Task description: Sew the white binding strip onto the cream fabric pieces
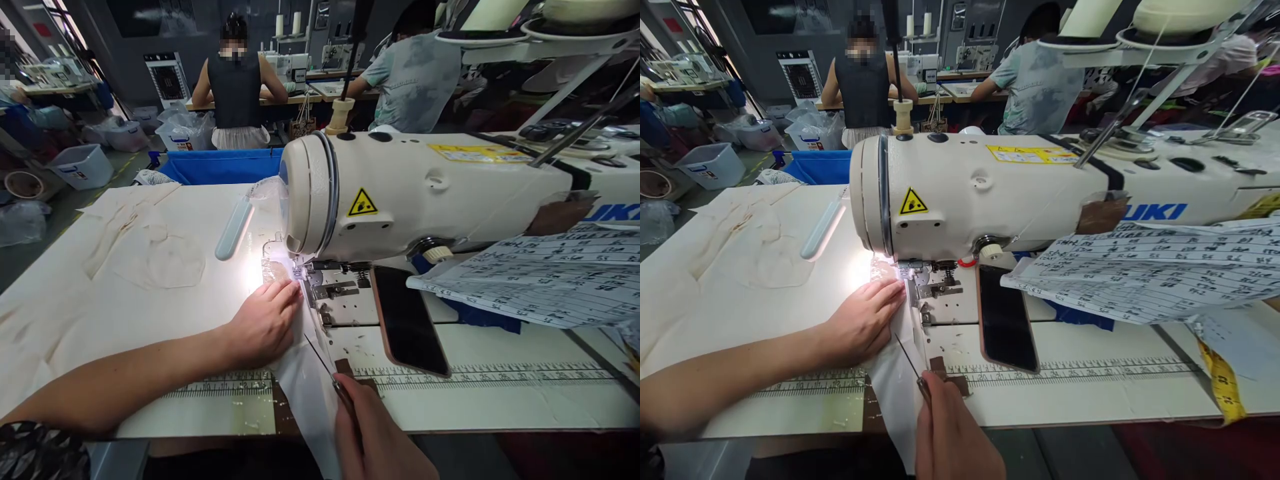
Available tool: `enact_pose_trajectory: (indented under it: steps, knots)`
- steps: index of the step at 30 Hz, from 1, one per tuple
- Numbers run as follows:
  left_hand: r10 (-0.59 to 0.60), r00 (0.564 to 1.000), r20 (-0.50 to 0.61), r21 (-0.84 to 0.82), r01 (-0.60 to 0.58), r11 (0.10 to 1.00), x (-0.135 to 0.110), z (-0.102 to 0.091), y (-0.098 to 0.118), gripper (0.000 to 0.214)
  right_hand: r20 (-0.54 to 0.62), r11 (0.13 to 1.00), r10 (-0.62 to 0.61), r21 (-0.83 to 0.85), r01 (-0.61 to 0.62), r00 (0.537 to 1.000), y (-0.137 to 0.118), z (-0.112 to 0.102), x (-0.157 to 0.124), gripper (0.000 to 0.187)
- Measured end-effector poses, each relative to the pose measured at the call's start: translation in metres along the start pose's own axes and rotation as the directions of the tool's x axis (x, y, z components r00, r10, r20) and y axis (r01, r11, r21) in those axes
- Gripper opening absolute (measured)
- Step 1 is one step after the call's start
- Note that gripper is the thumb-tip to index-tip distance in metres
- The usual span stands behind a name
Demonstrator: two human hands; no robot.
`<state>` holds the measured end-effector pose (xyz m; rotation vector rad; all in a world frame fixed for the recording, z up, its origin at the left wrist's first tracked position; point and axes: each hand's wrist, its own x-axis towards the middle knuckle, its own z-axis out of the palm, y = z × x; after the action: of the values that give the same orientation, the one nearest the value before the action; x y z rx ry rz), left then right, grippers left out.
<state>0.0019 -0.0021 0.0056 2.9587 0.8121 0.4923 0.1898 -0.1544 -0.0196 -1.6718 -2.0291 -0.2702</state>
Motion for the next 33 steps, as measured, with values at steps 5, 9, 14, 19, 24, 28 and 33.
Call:
enact_pose_trajectory:
  steps: [5,9,14,19,24,28,33]
  knots:
    - [-0.032,0.997,0.065,0.028,0.030,0.999,0.000,-0.002,0.000,0.048,-0.015,1.000,0.002,-0.009,-0.002,1.000,-0.001,0.000,0.013,0.027]
    - [-0.045,0.996,0.081,0.054,0.041,0.998,0.000,-0.003,0.000,0.048,-0.012,1.000,0.014,-0.025,-0.014,1.000,-0.004,-0.002,0.018,0.025]
    - [-0.047,0.994,0.094,0.070,0.040,0.997,0.000,-0.003,0.003,0.050,-0.026,0.999,-0.002,-0.052,0.001,1.000,-0.005,-0.001,0.026,0.026]
    - [-0.043,0.995,0.085,0.078,0.037,0.996,-0.002,-0.004,0.005,0.050,-0.001,1.000,0.018,-0.023,-0.018,1.000,-0.007,0.002,0.029,0.025]
    - [-0.028,0.995,0.099,0.118,0.016,0.993,-0.004,-0.004,0.007,0.051,0.002,1.000,0.003,0.016,-0.003,1.000,-0.009,0.004,0.032,0.025]
    - [-0.015,0.997,0.077,0.120,0.006,0.993,-0.006,-0.004,0.009,0.050,-0.007,1.000,-0.002,0.021,0.002,1.000,-0.011,0.005,0.038,0.025]
    - [0.003,0.999,0.044,0.104,-0.007,0.995,-0.006,-0.004,0.010,0.046,-0.038,1.000,-0.018,0.006,0.018,0.999,-0.014,0.007,0.047,0.027]
